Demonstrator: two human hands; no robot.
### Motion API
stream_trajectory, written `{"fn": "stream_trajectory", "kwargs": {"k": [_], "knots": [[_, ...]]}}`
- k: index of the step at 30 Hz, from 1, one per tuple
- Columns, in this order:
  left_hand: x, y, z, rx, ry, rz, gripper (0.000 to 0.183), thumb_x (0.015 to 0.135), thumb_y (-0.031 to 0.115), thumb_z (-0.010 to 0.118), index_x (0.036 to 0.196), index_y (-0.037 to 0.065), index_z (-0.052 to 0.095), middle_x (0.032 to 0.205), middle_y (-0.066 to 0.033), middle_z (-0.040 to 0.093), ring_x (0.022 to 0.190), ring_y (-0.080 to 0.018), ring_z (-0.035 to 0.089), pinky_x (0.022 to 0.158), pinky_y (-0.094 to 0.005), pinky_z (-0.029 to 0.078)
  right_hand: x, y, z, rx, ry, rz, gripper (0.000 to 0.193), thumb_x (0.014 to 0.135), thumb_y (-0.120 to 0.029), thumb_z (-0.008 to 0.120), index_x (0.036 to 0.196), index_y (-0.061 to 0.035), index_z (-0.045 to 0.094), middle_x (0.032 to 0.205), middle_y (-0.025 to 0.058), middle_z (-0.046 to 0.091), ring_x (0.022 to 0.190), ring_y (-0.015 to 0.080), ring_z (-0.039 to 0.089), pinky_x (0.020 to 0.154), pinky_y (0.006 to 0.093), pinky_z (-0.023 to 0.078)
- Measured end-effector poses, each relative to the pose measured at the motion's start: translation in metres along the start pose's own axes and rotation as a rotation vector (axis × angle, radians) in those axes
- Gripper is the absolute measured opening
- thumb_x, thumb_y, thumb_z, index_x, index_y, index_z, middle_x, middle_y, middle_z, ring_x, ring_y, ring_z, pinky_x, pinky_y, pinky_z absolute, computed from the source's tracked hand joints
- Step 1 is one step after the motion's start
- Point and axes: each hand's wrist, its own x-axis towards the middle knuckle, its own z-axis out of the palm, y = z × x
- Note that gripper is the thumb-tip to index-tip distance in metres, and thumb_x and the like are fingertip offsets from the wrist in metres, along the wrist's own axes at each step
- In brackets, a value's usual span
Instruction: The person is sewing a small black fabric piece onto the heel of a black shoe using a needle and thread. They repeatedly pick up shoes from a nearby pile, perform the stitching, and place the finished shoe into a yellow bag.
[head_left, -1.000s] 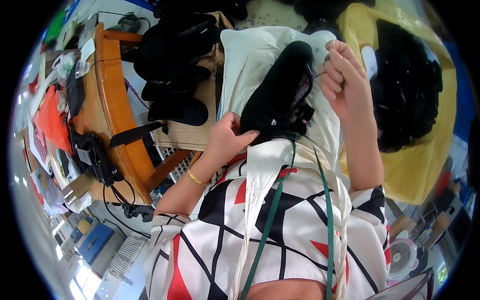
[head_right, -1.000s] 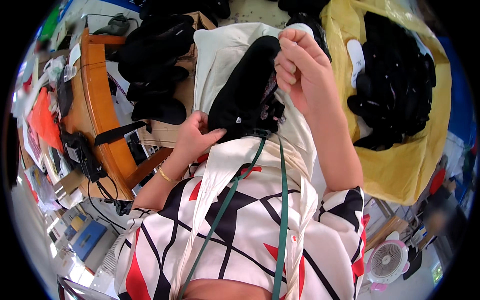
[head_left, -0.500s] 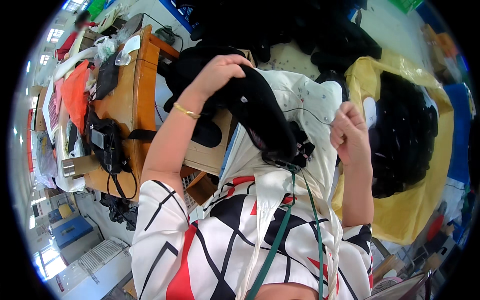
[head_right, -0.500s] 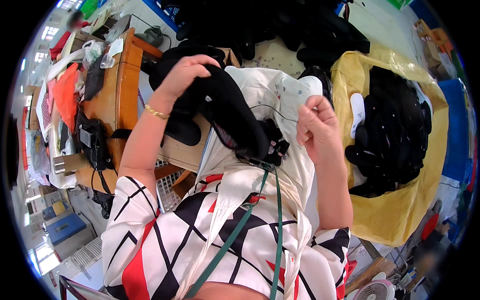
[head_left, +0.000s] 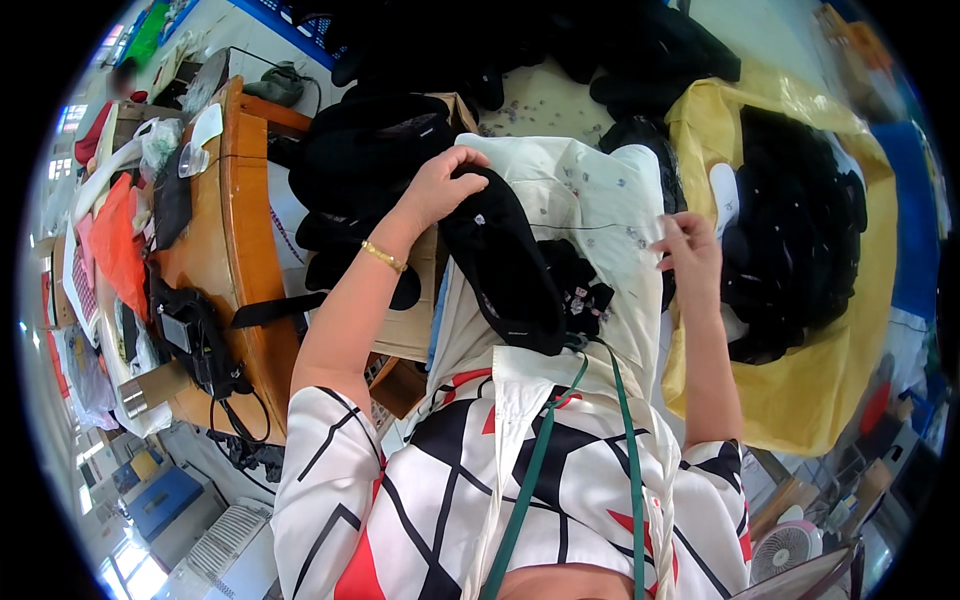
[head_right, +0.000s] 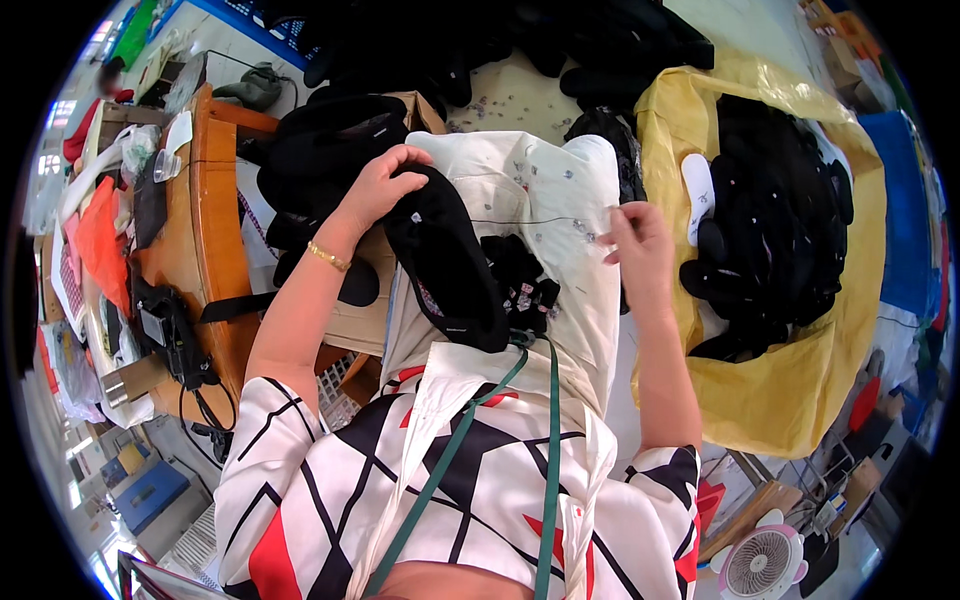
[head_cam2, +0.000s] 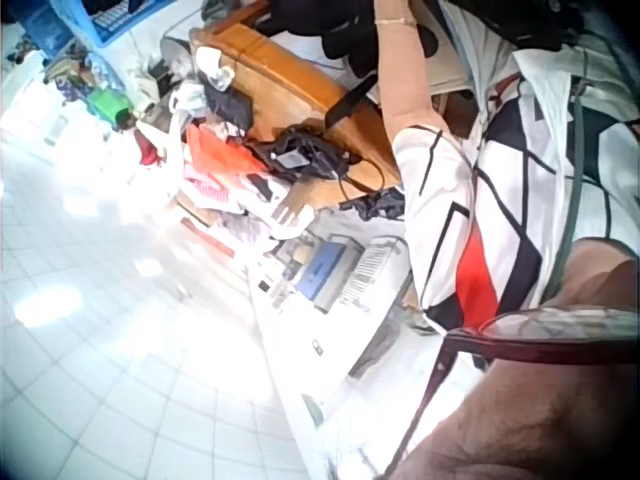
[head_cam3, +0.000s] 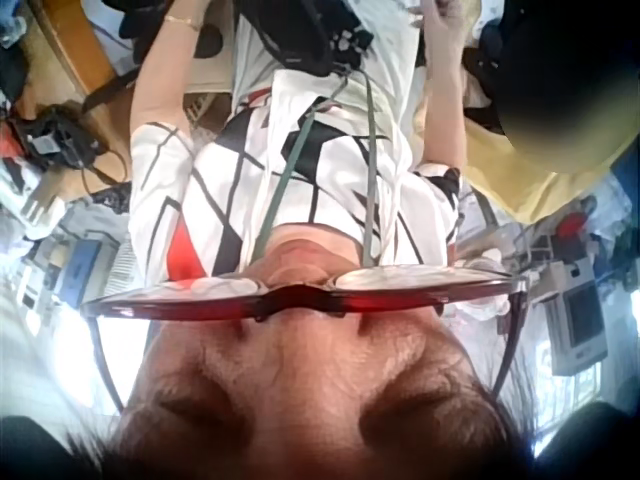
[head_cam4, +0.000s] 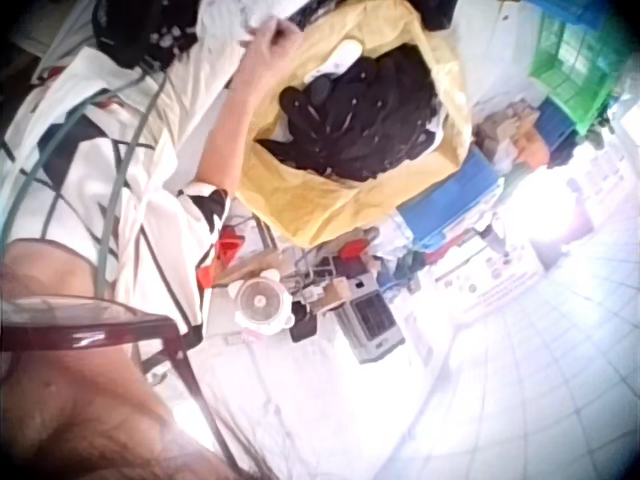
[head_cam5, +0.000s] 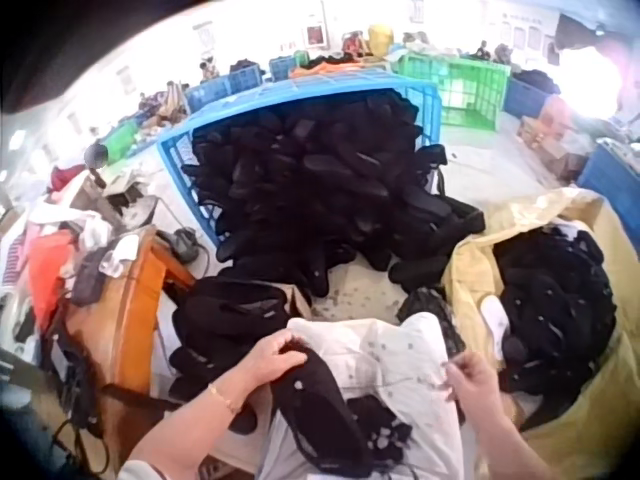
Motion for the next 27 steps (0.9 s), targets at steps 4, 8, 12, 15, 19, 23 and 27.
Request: {"fn": "stream_trajectory", "kwargs": {"k": [4,8,12,15,19,23,27], "knots": [[-0.016,0.013,0.006,0.198,0.290,0.184,0.025,0.088,0.022,0.071,0.100,0.001,0.065,0.093,-0.0095,0.064,0.080,-0.0203,0.062,0.075,-0.0309,0.051,-0.026,-0.015,0.054,0.267,-0.366,0.385,0.018,0.100,-0.021,0.059,0.103,-0.0046,0.055,0.111,0.0113,0.069,0.066,0.0115,0.065,0.049,0.0222,0.048],[-0.044,0.051,0.007,0.400,0.425,0.214,0.026,0.095,0.025,0.066,0.084,0.002,0.061,0.076,-0.0103,0.058,0.071,-0.0268,0.058,0.065,-0.0355,0.048,-0.012,-0.010,0.095,0.680,-0.342,0.580,0.015,0.101,-0.021,0.058,0.102,-0.0061,0.055,0.111,0.0106,0.069,0.071,0.0134,0.066,0.049,0.0200,0.048],[-0.068,0.060,0.014,0.404,0.293,0.112,0.038,0.097,0.036,0.063,0.079,0.002,0.059,0.074,-0.0125,0.056,0.072,-0.0309,0.056,0.065,-0.0396,0.046,0.021,-0.002,0.110,1.066,-0.262,0.602,0.013,0.100,-0.019,0.061,0.101,-0.0057,0.058,0.100,0.0071,0.068,0.076,0.0151,0.066,0.051,0.0210,0.047],[-0.080,0.068,0.016,0.421,0.202,0.013,0.037,0.093,0.038,0.067,0.086,0.002,0.059,0.080,-0.0128,0.058,0.076,-0.0315,0.057,0.067,-0.0400,0.048,0.027,-0.016,0.098,1.209,-0.261,0.550,0.011,0.099,-0.017,0.062,0.098,-0.0055,0.060,0.084,0.0016,0.062,0.070,0.0127,0.060,0.055,0.0214,0.047],[-0.082,0.058,0.018,0.527,0.185,0.099,0.034,0.085,0.031,0.075,0.093,0.003,0.057,0.085,-0.0131,0.058,0.080,-0.0325,0.058,0.071,-0.0403,0.048,0.024,-0.031,0.088,0.894,-0.333,0.304,0.014,0.098,-0.017,0.062,0.104,-0.0043,0.061,0.077,-0.0003,0.056,0.063,0.0118,0.051,0.058,0.0236,0.045],[-0.078,0.056,0.013,0.442,0.123,0.082,0.031,0.081,0.023,0.076,0.092,0.003,0.056,0.086,-0.0129,0.059,0.082,-0.0326,0.059,0.072,-0.0404,0.048,0.007,-0.037,0.088,-0.212,-0.255,-0.361,0.017,0.094,-0.021,0.067,0.098,-0.0048,0.067,0.075,0.0080,0.060,0.062,0.0215,0.056,0.058,0.0336,0.046],[-0.074,0.053,0.012,0.440,0.133,0.161,0.029,0.080,0.021,0.077,0.090,0.005,0.055,0.084,-0.0106,0.061,0.080,-0.0317,0.061,0.069,-0.0398,0.049,-0.015,-0.045,0.086,-0.703,-0.369,-0.513,0.023,0.087,-0.025,0.073,0.083,-0.0036,0.068,0.073,0.0139,0.059,0.063,0.0310,0.057,0.059,0.0398,0.046]]}}
